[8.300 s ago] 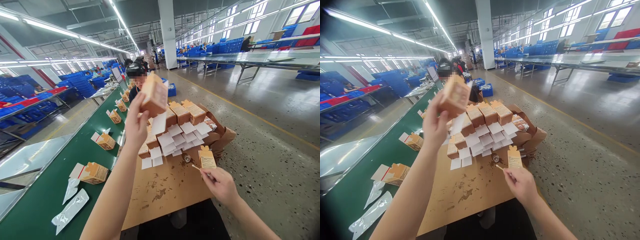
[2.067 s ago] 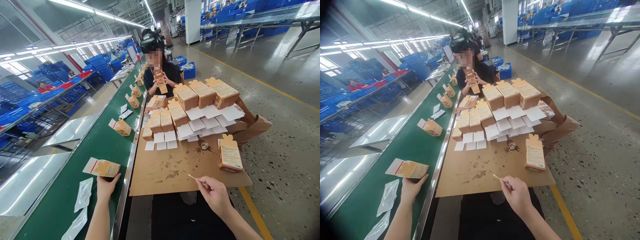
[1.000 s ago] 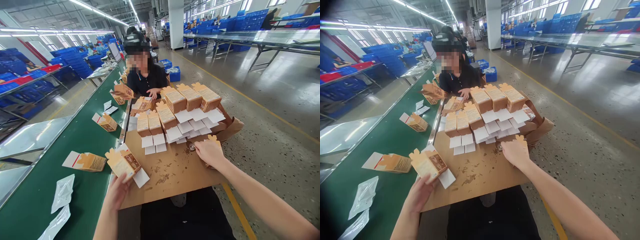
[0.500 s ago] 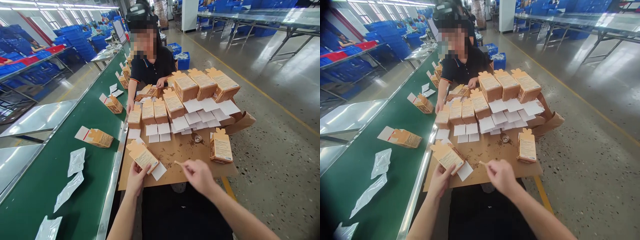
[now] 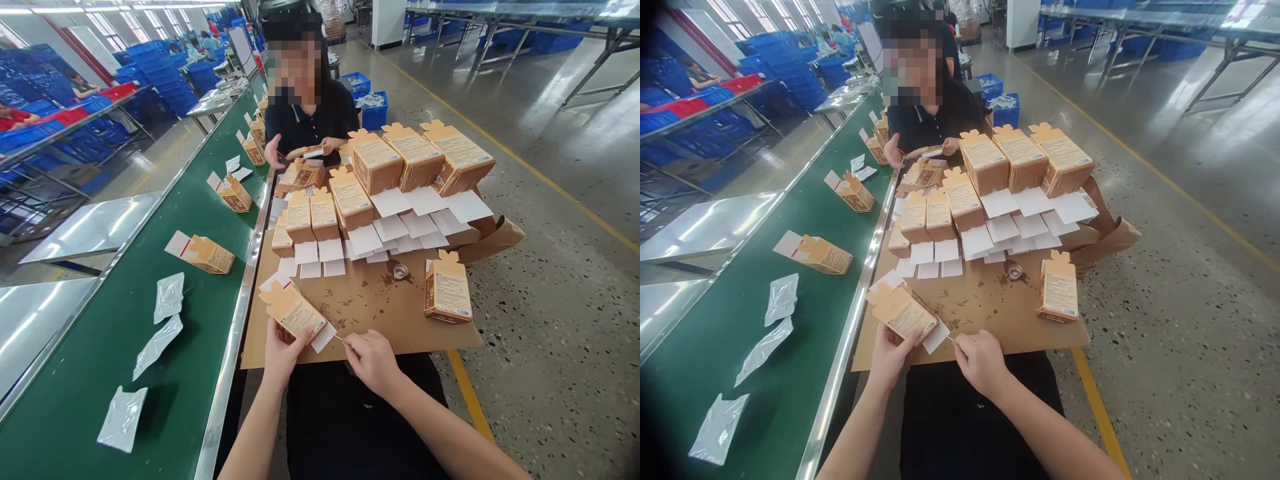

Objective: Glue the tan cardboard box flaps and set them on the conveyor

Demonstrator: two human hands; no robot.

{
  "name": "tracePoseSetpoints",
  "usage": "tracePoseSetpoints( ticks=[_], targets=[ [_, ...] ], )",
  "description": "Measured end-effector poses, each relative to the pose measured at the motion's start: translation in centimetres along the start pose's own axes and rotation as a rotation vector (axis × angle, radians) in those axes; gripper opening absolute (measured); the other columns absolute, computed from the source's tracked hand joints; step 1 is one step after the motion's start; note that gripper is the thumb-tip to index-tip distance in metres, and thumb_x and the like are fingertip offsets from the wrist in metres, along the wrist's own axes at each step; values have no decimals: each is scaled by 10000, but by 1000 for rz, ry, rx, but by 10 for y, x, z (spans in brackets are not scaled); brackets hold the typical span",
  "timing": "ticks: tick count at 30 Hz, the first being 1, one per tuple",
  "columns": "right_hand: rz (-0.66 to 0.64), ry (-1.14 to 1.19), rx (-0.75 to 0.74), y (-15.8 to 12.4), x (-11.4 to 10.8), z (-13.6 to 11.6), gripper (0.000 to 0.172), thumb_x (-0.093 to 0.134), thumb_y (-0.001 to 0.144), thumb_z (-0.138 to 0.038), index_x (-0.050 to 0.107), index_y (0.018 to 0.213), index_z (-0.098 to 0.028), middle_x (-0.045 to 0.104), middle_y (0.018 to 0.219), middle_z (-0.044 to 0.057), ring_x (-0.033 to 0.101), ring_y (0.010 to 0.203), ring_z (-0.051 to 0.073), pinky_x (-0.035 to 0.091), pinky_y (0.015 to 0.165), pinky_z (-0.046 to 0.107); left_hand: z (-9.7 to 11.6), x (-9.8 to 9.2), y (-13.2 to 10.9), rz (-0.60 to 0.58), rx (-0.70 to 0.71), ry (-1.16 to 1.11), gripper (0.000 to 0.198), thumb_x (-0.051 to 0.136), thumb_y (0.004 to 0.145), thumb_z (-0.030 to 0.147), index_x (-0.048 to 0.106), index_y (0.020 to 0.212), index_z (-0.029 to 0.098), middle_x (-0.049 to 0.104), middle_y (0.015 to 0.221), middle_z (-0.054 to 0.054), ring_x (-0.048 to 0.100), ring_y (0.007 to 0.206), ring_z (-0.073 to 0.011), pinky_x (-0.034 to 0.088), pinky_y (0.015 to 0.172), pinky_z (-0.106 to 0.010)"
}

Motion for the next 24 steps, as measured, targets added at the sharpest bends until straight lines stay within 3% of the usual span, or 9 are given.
tracePoseSetpoints(
  ticks=[3, 7, 12, 16, 19, 24],
  targets=[
    [48, 40, 58, -10, -18, 3, 338, 576, 1139, -150, 727, 860, -268, 645, 612, -52, 542, 549, 146, 413, 689, 290, -13, 0, -12, 62, 110, 118, 956, 1139, 572, 629, 659, 1314, 265, 828, 1320, -153, 851, 1250, -402, 702, 1079, -554],
    [101, 79, 126, -26, -34, 3, 310, 612, 1137, -195, 746, 874, -288, 640, 592, -43, 582, 547, 165, 439, 660, 291, -20, -2, -26, 108, 214, 354, 864, 1087, 638, 636, 612, 1270, 287, 806, 1209, -113, 849, 1111, -381, 709, 947, -518],
    [89, 103, 180, -39, -35, -2, 335, 617, 1155, -264, 750, 851, -304, 630, 569, -37, 589, 527, 178, 464, 644, 310, -15, 3, -33, 139, 212, 469, 800, 1023, 669, 678, 556, 1208, 314, 803, 1127, -99, 844, 1013, -397, 678, 792, -488],
    [65, 133, 187, -38, -35, -2, 352, 608, 1150, -280, 745, 827, -309, 632, 563, -34, 592, 507, 184, 473, 631, 323, -13, 6, -30, 138, 229, 501, 775, 1007, 669, 681, 540, 1172, 323, 793, 1073, -85, 847, 986, -405, 678, 784, -499],
    [120, 165, 162, -38, -41, 4, 357, 626, 1141, -262, 749, 808, -302, 623, 555, -33, 590, 484, 184, 481, 596, 324, -7, -23, -17, 272, 240, 521, 830, 1032, 631, 693, 532, 1182, 324, 789, 1062, -79, 848, 1012, -427, 699, 865, -556],
    [181, 211, 162, -43, -51, 20, 342, 649, 1157, -313, 812, 856, -313, 584, 553, -40, 576, 458, 192, 480, 525, 332, 15, -125, 19, 661, 130, 425, 948, 1137, 550, 558, 485, 1200, 334, 794, 1195, -71, 825, 1230, -457, 685, 1111, -674]
  ],
)
Point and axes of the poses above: each hand's wrist, its own y-axis towards the middle knuckle, its own x-axis out of the palm, z = x × y, the point moved 4 cm from there along y, towards the middle knuckle
